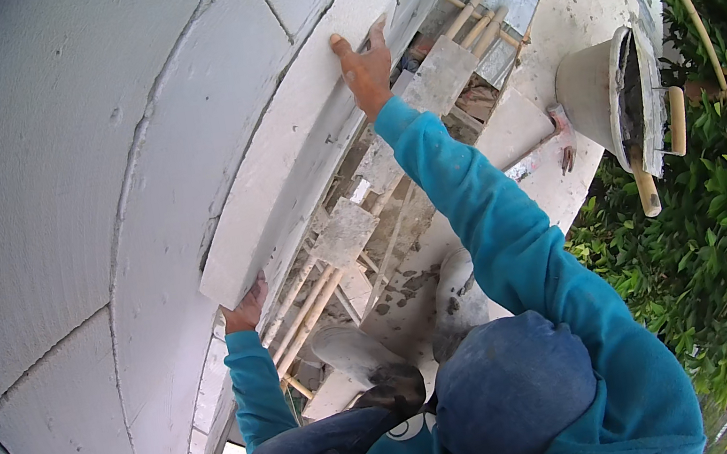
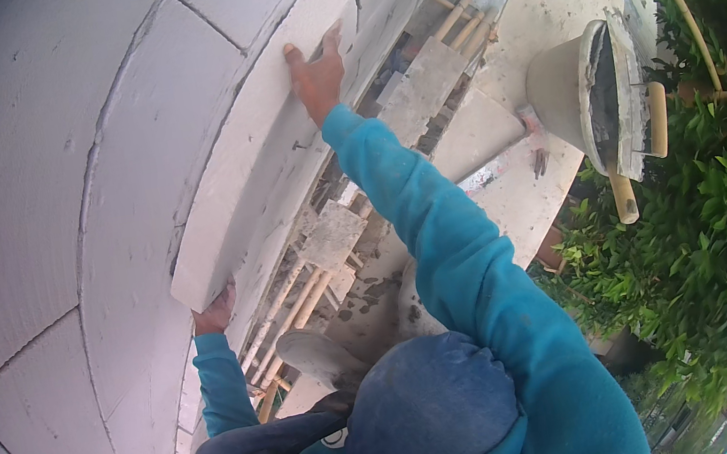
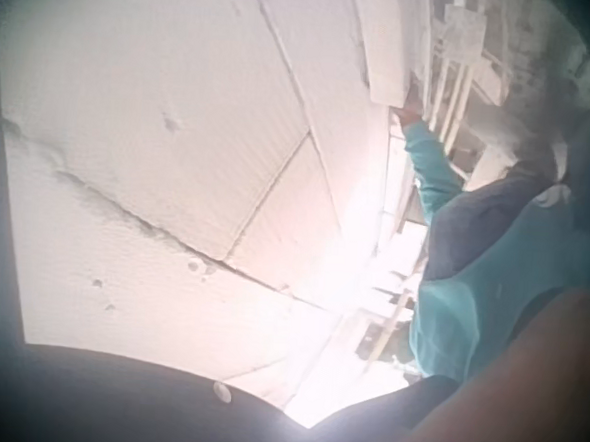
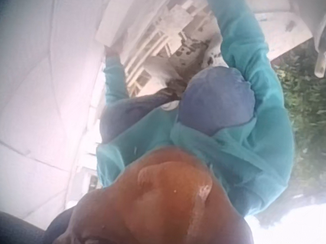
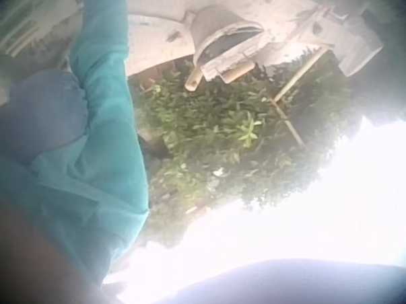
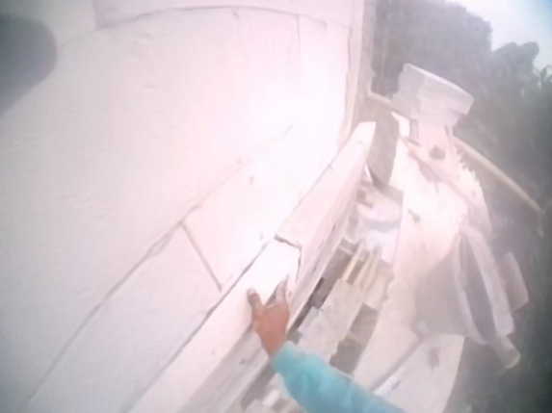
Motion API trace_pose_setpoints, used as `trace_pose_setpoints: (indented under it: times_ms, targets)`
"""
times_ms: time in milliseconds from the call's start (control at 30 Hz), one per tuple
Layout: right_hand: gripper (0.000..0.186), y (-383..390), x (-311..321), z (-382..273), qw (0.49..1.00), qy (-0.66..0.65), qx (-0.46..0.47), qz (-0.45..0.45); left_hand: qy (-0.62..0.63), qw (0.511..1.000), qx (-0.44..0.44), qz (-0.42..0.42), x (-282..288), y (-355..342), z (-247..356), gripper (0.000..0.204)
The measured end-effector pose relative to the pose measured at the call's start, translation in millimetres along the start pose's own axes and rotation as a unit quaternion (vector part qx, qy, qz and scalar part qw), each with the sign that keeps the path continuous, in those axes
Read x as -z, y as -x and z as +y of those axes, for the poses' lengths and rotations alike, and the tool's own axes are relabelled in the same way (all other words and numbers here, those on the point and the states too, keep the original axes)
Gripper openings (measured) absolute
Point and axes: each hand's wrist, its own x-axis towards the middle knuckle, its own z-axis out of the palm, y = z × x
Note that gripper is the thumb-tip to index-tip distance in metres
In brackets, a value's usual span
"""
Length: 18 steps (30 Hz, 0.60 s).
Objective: The person applies mortar to a wall using a trowel, then places a white rectangular tile onto the mortar and presses it into position. The person repeats the process by applying more mortar and setting another tile.
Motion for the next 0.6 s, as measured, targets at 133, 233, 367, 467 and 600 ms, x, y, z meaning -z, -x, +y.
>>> trace_pose_setpoints:
  times_ms: [133, 233, 367, 467, 600]
  targets:
    - [0.102, -24, 9, 20, 0.999, -0.043, 0.008, -0.013, 0.096, 0.994, 0.015, 0.047, -21, -5, -8, 0.057]
    - [0.098, -12, 14, 6, 0.995, -0.077, -0.041, -0.054, 0.049, 0.993, -0.002, 0.103, -33, -2, -8, 0.059]
    - [0.093, -10, 42, -24, 0.983, -0.048, -0.103, -0.143, 0.017, 0.996, -0.058, 0.068, -41, 4, -17, 0.060]
    - [0.087, -29, 85, -24, 0.982, -0.003, -0.056, -0.179, 0.078, 0.992, -0.078, 0.065, -72, 9, -21, 0.074]
    - [0.051, 28, 153, -64, 0.970, 0.221, 0.101, -0.028, 0.185, 0.979, -0.086, 0.028, -100, 63, -16, 0.097]
